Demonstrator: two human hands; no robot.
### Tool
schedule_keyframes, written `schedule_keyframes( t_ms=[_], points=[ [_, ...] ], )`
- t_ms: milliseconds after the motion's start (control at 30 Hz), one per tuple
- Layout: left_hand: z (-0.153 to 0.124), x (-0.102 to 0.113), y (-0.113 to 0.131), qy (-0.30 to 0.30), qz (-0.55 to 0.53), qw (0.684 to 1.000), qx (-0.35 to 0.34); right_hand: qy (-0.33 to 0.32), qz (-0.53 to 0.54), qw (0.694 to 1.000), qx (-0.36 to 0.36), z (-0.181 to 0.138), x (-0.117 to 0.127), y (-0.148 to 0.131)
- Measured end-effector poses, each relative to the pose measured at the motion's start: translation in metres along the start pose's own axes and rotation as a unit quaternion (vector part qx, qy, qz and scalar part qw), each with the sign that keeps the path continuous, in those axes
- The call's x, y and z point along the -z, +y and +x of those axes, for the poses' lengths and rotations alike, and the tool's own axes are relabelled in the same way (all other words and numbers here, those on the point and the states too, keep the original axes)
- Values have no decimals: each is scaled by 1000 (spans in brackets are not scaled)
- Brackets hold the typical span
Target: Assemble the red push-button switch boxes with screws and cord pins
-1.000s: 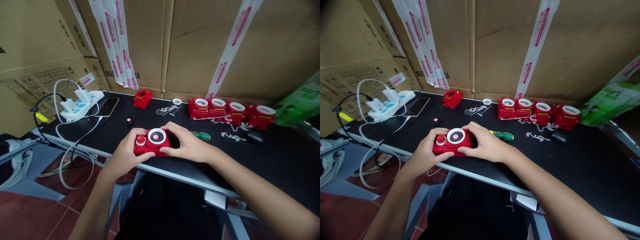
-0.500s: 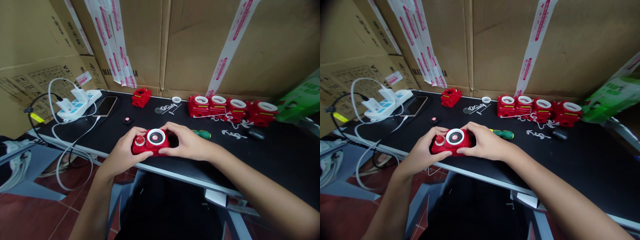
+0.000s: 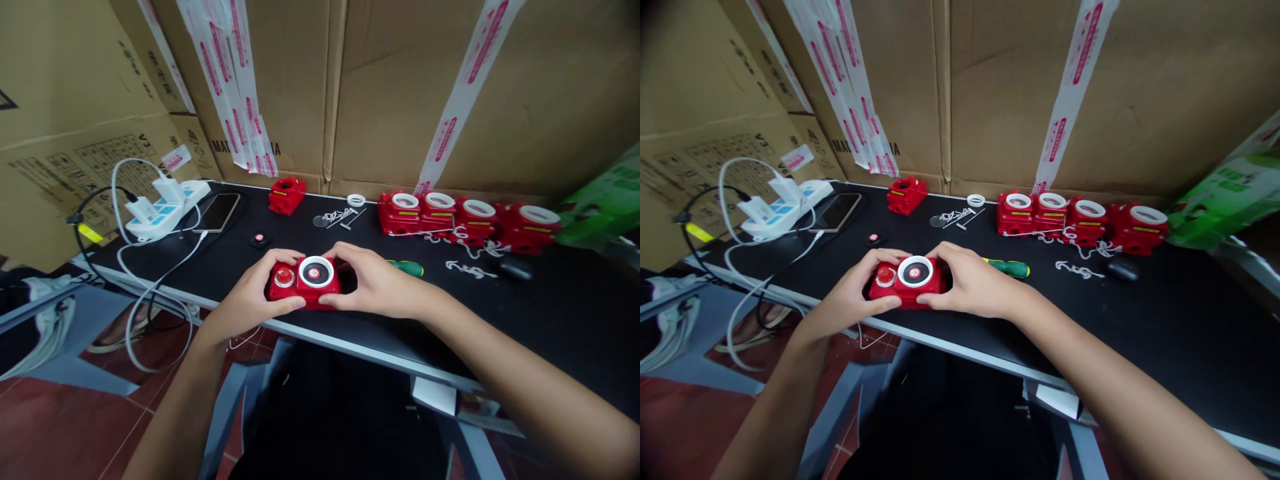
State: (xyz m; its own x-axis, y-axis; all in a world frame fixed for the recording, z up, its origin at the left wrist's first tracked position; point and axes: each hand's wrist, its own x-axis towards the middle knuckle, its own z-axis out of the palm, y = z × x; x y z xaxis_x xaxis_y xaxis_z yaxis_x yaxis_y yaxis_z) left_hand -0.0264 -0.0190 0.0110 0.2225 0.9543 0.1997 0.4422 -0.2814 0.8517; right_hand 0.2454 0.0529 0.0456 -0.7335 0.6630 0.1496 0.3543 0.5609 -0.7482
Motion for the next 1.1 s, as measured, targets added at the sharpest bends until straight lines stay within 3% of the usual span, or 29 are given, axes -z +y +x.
schedule_keyframes(
  t_ms=[133, 267, 400, 667, 933, 1100],
  points=[
    [1, -1, 2, 28, -9, 999, -23, -2, 1, 1000, -2, 0, 1, 0],
    [9, 2, 12, -7, 55, 998, 12, 1, -14, 1000, 4, -1, 0, 0],
    [17, 4, 14, -36, 53, 998, -6, 24, -33, 999, 8, -1, -1, 3],
    [9, -12, 12, 1, 38, 999, -10, 6, 15, 1000, 0, 3, 4, 8],
    [8, -13, 13, 10, 36, 999, 1, 4, 40, 999, -9, 0, -2, 9],
    [9, -14, 12, 17, 19, 1000, 4, -46, 43, 998, -12, 1, 21, 6]
  ],
)
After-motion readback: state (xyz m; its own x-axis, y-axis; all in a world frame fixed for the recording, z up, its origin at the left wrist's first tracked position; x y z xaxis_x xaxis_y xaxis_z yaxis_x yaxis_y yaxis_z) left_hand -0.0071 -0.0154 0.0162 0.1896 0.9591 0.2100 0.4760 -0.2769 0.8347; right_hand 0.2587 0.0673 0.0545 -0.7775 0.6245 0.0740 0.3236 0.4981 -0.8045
